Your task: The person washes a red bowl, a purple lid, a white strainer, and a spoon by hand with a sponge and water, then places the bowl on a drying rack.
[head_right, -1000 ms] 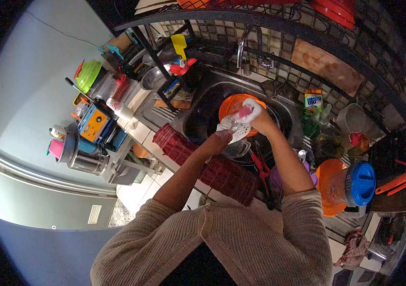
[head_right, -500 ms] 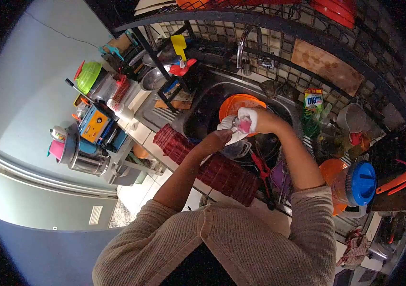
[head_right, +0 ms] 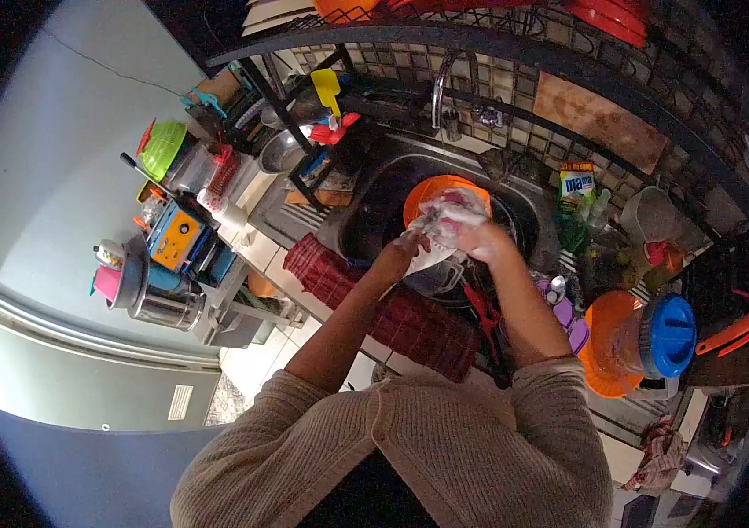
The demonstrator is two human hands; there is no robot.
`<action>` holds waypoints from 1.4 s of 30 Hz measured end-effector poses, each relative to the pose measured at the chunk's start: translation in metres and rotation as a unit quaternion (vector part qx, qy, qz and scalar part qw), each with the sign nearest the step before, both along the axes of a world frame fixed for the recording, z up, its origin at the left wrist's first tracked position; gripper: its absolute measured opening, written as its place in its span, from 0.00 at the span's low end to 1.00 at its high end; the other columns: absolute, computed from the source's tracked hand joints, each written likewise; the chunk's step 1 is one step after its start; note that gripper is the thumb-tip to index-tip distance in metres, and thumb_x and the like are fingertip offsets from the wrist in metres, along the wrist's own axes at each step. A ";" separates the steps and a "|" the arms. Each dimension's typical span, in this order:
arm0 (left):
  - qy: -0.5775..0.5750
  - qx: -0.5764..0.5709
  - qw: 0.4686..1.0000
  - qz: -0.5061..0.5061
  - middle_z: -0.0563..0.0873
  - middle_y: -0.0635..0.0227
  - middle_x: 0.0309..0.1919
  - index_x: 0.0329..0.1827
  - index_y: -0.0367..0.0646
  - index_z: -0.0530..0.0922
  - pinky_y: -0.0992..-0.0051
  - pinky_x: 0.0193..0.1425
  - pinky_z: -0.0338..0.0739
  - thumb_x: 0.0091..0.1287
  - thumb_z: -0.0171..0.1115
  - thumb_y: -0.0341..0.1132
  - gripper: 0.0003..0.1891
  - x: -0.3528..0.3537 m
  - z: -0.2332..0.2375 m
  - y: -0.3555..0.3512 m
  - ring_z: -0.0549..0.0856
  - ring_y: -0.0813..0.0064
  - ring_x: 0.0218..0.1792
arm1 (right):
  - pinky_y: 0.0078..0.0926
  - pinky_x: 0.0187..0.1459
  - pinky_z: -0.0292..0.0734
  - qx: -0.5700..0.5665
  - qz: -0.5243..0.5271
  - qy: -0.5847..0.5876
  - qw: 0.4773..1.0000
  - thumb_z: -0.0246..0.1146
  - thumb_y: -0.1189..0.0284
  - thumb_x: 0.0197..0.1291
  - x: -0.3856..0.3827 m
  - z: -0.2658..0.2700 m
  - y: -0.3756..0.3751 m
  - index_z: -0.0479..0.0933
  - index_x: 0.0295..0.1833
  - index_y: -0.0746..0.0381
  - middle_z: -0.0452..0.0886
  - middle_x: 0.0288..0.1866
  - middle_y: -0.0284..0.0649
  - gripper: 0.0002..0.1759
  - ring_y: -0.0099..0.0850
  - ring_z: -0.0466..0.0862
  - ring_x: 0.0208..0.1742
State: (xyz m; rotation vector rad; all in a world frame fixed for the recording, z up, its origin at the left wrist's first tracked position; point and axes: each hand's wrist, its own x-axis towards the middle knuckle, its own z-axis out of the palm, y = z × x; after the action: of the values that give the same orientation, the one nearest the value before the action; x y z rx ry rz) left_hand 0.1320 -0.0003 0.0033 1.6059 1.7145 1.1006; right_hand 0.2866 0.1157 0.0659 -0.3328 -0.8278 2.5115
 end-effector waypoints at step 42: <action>-0.419 -0.061 0.894 0.147 0.65 0.75 0.15 0.26 0.45 0.69 0.79 0.23 0.57 0.69 0.46 0.43 0.15 -0.010 0.002 -0.045 0.63 0.83 0.17 | 0.17 0.10 0.60 0.141 -0.279 -0.161 0.936 0.66 0.76 0.47 0.028 -0.003 0.069 0.64 0.34 0.59 0.72 0.19 0.38 0.15 0.24 0.69 0.14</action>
State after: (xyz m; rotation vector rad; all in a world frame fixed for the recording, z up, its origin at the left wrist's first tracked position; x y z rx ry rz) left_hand 0.1222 -0.0449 0.0056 0.6126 1.3839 1.4996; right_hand 0.3150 0.1844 0.0632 -0.7730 -1.0293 1.8076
